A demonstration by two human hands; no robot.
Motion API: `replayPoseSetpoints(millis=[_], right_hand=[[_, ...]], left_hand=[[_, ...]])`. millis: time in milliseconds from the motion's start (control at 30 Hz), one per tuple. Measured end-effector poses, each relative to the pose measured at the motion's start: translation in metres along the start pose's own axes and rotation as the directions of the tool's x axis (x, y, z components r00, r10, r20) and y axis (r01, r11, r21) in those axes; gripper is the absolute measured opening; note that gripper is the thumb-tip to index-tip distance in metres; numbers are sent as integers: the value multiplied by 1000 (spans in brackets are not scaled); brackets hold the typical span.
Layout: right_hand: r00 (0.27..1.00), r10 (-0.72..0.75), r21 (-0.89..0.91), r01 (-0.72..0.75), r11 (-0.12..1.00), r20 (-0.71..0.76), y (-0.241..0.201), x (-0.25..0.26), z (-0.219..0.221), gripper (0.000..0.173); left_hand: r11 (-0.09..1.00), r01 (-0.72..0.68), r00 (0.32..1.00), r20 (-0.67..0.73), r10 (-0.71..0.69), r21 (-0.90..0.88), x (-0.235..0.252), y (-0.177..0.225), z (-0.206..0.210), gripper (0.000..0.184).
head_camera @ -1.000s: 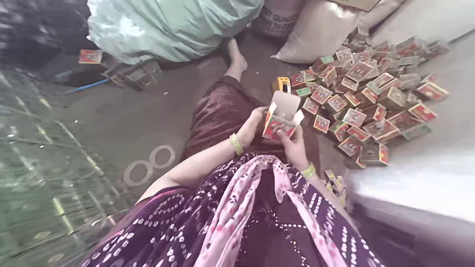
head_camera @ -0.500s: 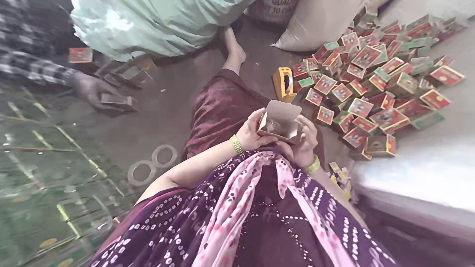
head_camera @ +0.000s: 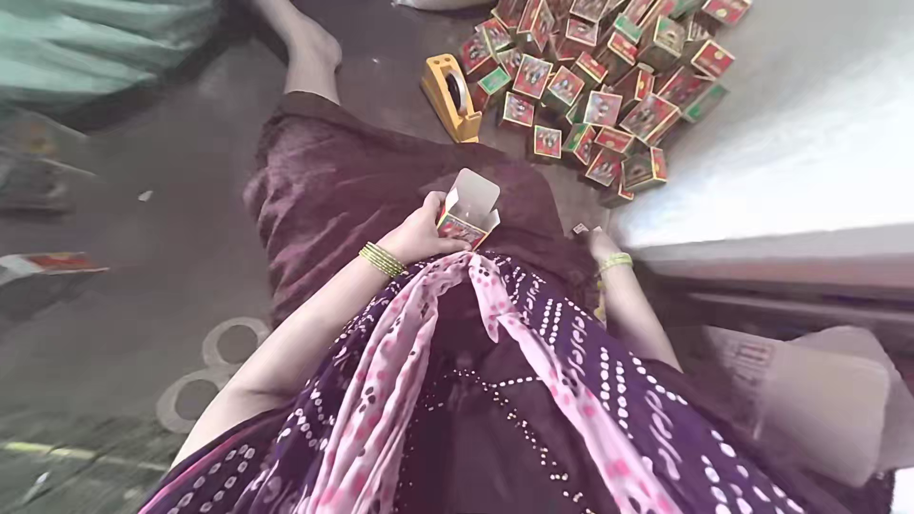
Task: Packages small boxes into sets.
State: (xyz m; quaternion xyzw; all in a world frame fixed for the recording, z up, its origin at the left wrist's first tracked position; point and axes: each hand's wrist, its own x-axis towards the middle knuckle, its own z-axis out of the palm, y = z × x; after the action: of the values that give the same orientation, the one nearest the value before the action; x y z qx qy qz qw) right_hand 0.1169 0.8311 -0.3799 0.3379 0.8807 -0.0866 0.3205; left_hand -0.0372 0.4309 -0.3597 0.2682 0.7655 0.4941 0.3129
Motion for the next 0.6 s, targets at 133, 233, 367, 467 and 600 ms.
replayPoseSetpoints(millis=[133, 233, 367, 467, 600], right_hand=[[986, -164, -99, 161, 982, -20, 5, 9, 17, 35], [988, -151, -111, 150, 982, 2, -4, -1, 3, 34], [943, -171, 53, 193, 980, -285, -26, -30, -36, 32], [588, -363, 156, 651, 743, -722, -63, -63, -60, 36], [46, -625, -136, 961, 239, -779, -140, -117, -71, 17]], left_hand=[[997, -74, 997, 1, 74, -12, -2, -1, -2, 98], [995, -95, 992, -90, 91, -39, -8, 2, -5, 89], [979, -162, 964, -231, 130, -126, -7, 1, -4, 84], [973, -180, 950, -282, 134, -147, -6, 0, -4, 83], [977, -183, 948, -282, 148, -105, -5, 0, -3, 85]])
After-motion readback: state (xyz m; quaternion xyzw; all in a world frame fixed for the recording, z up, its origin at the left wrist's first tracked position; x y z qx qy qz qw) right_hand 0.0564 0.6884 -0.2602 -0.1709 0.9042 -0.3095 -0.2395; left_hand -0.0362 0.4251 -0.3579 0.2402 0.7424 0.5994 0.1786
